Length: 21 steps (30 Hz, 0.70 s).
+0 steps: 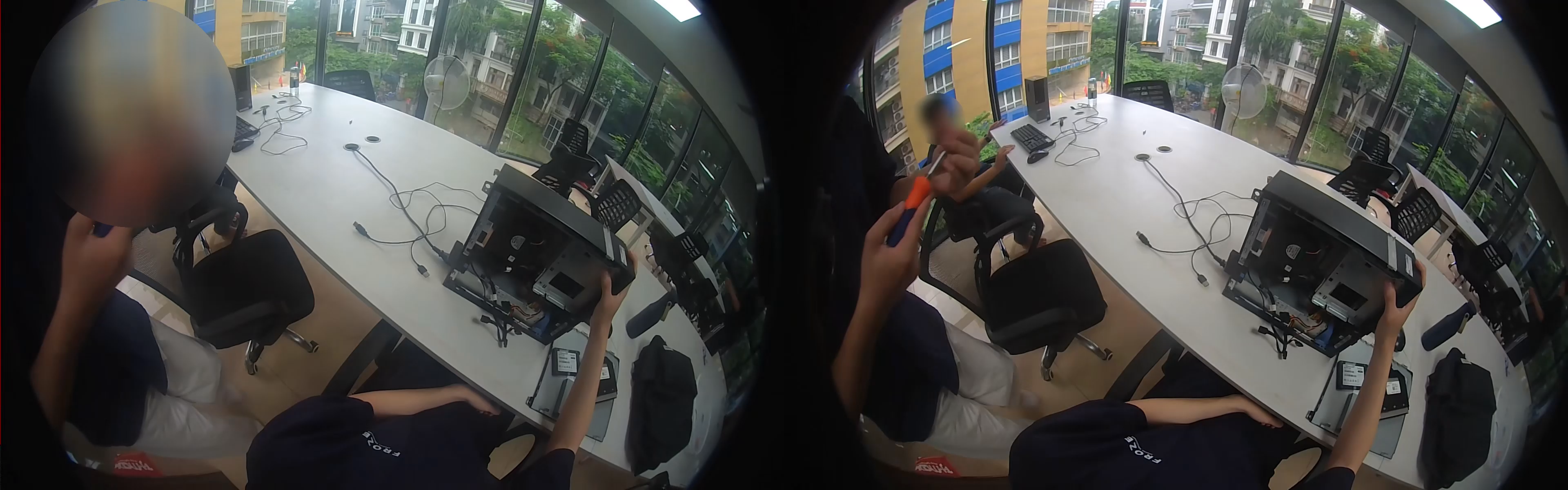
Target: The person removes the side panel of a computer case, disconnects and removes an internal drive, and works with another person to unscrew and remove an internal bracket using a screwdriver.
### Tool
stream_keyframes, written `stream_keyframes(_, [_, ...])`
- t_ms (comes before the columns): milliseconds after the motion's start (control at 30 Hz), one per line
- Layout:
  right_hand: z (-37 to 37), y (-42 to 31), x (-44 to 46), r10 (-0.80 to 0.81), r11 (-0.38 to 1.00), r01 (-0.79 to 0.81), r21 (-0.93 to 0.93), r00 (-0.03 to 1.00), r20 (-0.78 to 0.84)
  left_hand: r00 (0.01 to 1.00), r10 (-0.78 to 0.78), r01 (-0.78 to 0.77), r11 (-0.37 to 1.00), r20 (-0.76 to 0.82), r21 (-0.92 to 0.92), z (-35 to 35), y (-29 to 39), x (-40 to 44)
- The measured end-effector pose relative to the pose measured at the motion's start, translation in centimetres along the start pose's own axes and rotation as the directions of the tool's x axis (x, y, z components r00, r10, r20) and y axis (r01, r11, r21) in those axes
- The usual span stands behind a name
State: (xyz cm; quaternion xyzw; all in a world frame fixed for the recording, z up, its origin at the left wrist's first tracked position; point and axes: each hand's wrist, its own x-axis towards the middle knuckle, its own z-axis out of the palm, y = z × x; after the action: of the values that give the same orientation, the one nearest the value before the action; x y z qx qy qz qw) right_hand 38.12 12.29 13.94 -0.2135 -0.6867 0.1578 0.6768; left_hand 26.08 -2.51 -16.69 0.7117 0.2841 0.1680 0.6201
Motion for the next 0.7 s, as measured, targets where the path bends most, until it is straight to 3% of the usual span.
stream_keyframes(267, [-0.5, -0.9, 0.0, 0.064, 0.995, -0.062, -0.078, 0.998, 0.012, 0.997, -0.032, 0.031, 0.999, 0.068, 0.022, 0.2, -0.2, 0.0])
stream_keyframes(433, [-0.3, -0.6, 0.1, 0.045, 0.998, -0.045, -0.032, 0.999, 0.008, 0.998, 0.045, -0.045, 0.999, -0.054, -0.006, 0.3, 0.6, -1.2])
stream_keyframes(500, [-0.3, 0.1, 0.2, 0.073, 0.993, -0.075, 0.086, 0.997, 0.027, 0.999, -0.008, 0.011, 0.997, -0.045, 0.072, -0.2, 3.4, -2.4])
stream_keyframes(567, [-0.3, 0.0, 0.7, 0.046, 0.998, -0.045, -0.045, 0.999, 0.018, 0.996, 0.077, -0.071, 0.989, -0.046, 0.134, -0.1, 3.0, -1.9])
stream_keyframes(600, [0.0, 0.5, 0.9, 0.100, 0.995, -0.101, 0.017, 0.995, 0.027, 0.999, 0.017, -0.010, 0.988, -0.049, 0.154, -0.7, 6.5, -3.4])
stream_keyframes(633, [0.0, 1.1, 1.2, 0.148, 0.985, -0.151, 0.079, 0.988, 0.039, 1.000, 0.014, -0.012, 0.989, -0.018, 0.146, -0.1, 5.4, -3.2])
stream_keyframes(700, [0.4, 2.0, 2.1, 0.164, 0.980, -0.169, 0.109, 0.985, 0.052, 1.000, -0.006, 0.008, 0.992, 0.023, -0.123, -0.3, 0.4, -1.1])
